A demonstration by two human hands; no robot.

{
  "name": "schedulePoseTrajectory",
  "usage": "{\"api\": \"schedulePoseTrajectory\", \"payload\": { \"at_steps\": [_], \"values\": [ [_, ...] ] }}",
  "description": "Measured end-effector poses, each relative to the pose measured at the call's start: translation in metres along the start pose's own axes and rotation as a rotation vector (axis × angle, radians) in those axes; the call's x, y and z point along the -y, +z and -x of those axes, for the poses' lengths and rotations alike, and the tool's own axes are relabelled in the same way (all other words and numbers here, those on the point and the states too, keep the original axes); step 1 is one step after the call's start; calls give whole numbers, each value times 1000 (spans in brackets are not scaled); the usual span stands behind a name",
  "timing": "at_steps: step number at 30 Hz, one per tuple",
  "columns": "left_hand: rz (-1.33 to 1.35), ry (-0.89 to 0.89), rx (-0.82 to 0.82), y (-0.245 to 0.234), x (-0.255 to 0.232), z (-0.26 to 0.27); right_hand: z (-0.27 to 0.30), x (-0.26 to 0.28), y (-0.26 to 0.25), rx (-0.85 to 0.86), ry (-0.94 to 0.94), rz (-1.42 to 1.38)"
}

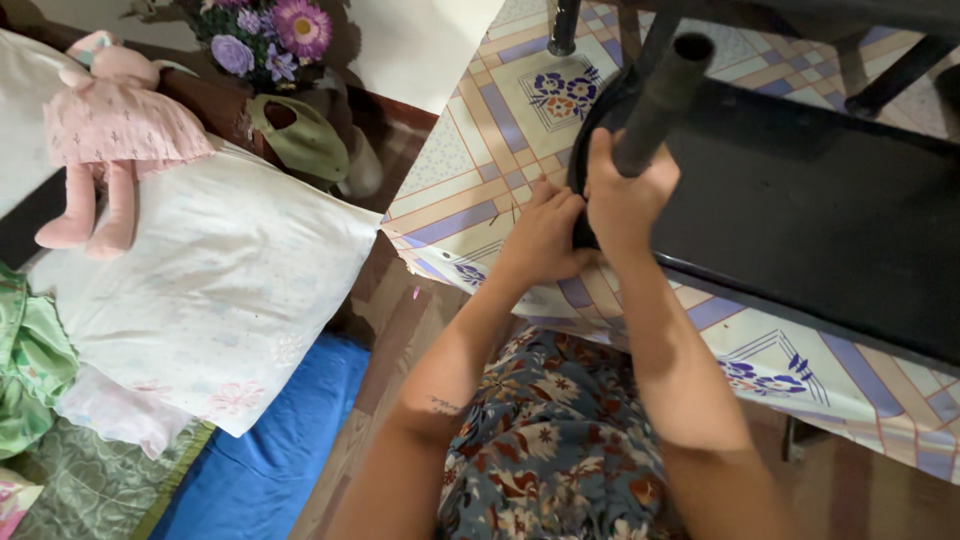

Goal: The person pulls black plastic legs off the underside of a small two-tier side table, working one leg at a time and setting the removed legs on the tiled table surface. The clip shows only the disassembly portion of the work.

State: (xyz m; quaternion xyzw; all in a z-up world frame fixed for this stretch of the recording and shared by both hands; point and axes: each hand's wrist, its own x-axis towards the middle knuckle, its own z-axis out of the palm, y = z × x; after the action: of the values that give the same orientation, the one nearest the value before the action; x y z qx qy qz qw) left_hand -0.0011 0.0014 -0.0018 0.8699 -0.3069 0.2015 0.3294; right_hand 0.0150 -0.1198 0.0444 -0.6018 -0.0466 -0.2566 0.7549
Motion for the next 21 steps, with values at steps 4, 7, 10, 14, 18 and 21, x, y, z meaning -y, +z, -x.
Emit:
{"api": "schedulePoseTrajectory", "payload": {
  "at_steps": [4,7,10,14,18,21],
  "values": [
    [4,-10,21,-2,1,0,-32,17,-27,639,64,-210],
    [-38,8,12,0,1,1,-44,24,-36,964,224,-296],
    [-44,11,41,0,4,1,-20,22,-21,541,176,-275],
    [-35,11,24,1,3,4,3,17,-11,226,64,-11],
    [0,-18,59,-5,1,2,-34,16,-39,808,138,-161],
    [45,-19,80,-11,-7,7,-36,-4,-51,985,262,-153]
  ]
}}
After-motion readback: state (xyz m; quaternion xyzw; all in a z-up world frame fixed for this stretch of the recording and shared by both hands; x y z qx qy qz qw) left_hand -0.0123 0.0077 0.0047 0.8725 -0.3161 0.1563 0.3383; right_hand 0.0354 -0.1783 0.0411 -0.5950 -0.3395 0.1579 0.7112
